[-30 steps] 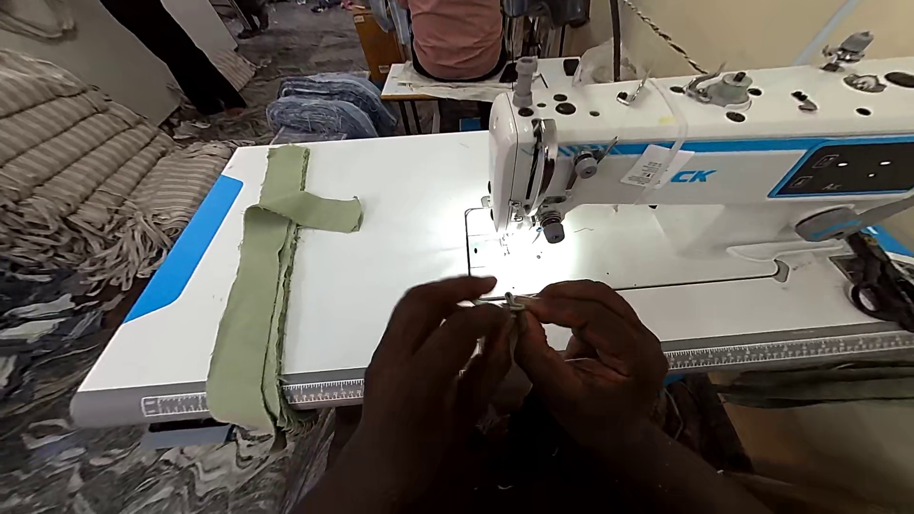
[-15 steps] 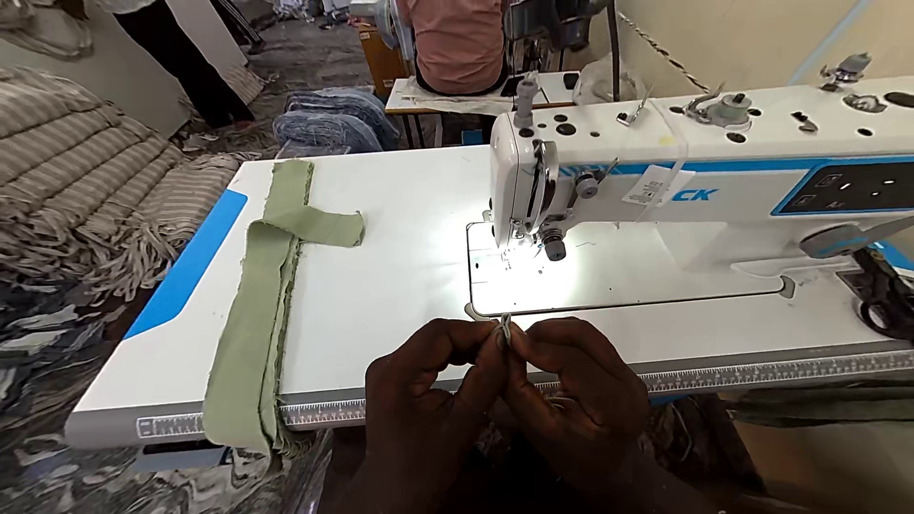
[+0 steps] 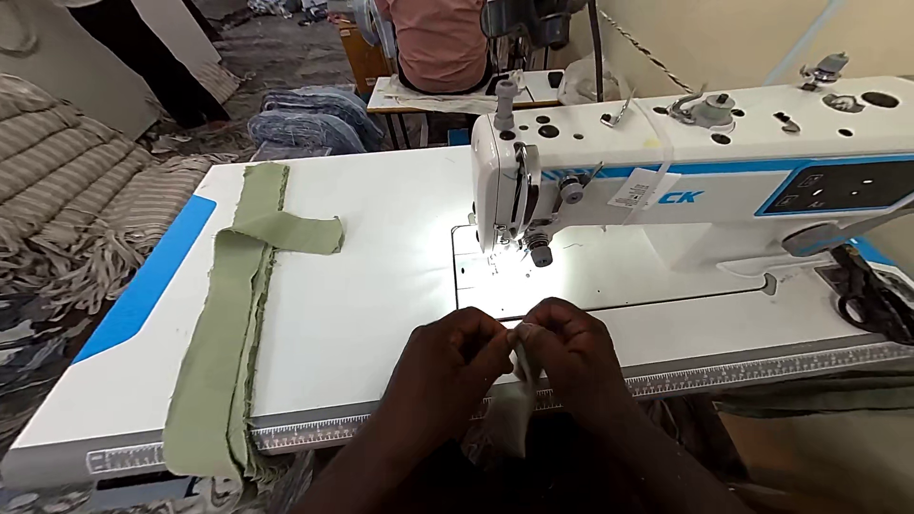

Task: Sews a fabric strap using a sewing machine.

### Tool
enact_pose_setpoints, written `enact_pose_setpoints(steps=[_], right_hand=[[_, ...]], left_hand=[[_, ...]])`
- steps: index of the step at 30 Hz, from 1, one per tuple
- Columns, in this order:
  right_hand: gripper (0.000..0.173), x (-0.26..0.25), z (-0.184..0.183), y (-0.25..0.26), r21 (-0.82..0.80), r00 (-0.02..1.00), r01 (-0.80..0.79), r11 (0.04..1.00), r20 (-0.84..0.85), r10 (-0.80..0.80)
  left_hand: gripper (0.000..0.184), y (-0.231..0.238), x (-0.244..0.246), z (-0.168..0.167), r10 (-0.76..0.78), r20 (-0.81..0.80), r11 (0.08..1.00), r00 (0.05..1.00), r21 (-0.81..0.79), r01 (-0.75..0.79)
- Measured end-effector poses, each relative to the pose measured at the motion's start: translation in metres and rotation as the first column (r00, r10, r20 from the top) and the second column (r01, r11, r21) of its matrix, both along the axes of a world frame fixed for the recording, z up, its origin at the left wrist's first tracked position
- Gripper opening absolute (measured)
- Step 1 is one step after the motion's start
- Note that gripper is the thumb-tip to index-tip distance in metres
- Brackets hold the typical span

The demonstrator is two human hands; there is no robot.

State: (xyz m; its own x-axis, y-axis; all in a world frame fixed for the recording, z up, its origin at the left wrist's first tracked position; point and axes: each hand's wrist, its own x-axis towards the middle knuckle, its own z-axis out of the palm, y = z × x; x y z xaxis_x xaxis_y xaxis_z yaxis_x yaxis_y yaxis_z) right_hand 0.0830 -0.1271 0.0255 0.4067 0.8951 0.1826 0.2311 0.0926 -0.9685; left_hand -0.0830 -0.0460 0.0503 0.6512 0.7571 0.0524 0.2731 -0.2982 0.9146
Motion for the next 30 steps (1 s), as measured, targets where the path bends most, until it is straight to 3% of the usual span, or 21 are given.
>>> enact_pose_setpoints(steps=[1,2,4,6,9,12,14,16,17,20,24,30], right_hand=[[0.016,0.003,-0.003,0.0,-0.036,0.996,0.026,0.999,0.085,-0.023],[0.014,0.005,-0.009,0.001,-0.013,0.954,0.112,0.994,0.281,-0.104],[0.019,0.005,-0.023,0.004,0.065,0.716,0.269,0.961,0.653,-0.245],[0.028,0.0,-0.037,0.008,-0.009,0.637,0.272,0.962,0.752,-0.172],[0.029,0.007,-0.059,0.018,-0.062,0.573,0.22,0.974,0.816,-0.077],[0.025,0.045,-0.057,0.038,-0.06,0.507,0.013,0.998,0.861,0.045],[0.024,0.069,-0.056,0.053,-0.046,0.465,-0.133,0.99,0.879,0.103],[0.024,0.078,-0.056,0.059,-0.028,0.441,-0.197,0.98,0.89,0.114],[0.024,0.079,-0.056,0.059,-0.03,0.44,-0.199,0.98,0.89,0.117],[0.027,0.079,-0.058,0.058,-0.024,0.466,-0.185,0.982,0.878,0.109],[0.032,0.08,-0.058,0.058,0.003,0.496,-0.166,0.986,0.865,0.081],[0.025,0.09,-0.056,0.084,-0.023,0.366,-0.14,0.99,0.928,0.073]], left_hand=[[0.014,0.008,0.007,-0.001,-0.029,-0.06,0.997,0.998,-0.069,0.025],[0.016,0.016,0.016,-0.006,-0.041,-0.108,0.991,0.993,-0.134,0.026],[0.021,0.032,0.037,-0.023,-0.028,-0.167,0.975,0.986,-0.22,-0.01],[0.023,0.048,0.053,-0.038,0.004,-0.262,0.983,0.965,-0.175,-0.051],[0.024,0.07,0.062,-0.036,-0.021,-0.486,0.996,0.874,-0.085,-0.023],[0.036,0.078,0.051,-0.037,0.084,-0.577,0.99,0.813,0.142,-0.001],[0.042,0.064,0.035,-0.049,0.209,-0.471,0.898,0.857,0.439,0.022],[0.045,0.045,0.024,-0.062,0.166,-0.328,0.757,0.93,0.647,0.093],[0.052,0.038,0.023,-0.067,0.116,-0.333,0.711,0.936,0.686,0.156],[0.061,0.032,0.024,-0.079,0.107,-0.395,0.632,0.912,0.735,0.245],[0.064,0.037,0.025,-0.077,0.114,-0.424,0.615,0.898,0.74,0.271],[0.056,0.048,0.042,-0.073,0.178,-0.481,0.663,0.859,0.703,0.257]])
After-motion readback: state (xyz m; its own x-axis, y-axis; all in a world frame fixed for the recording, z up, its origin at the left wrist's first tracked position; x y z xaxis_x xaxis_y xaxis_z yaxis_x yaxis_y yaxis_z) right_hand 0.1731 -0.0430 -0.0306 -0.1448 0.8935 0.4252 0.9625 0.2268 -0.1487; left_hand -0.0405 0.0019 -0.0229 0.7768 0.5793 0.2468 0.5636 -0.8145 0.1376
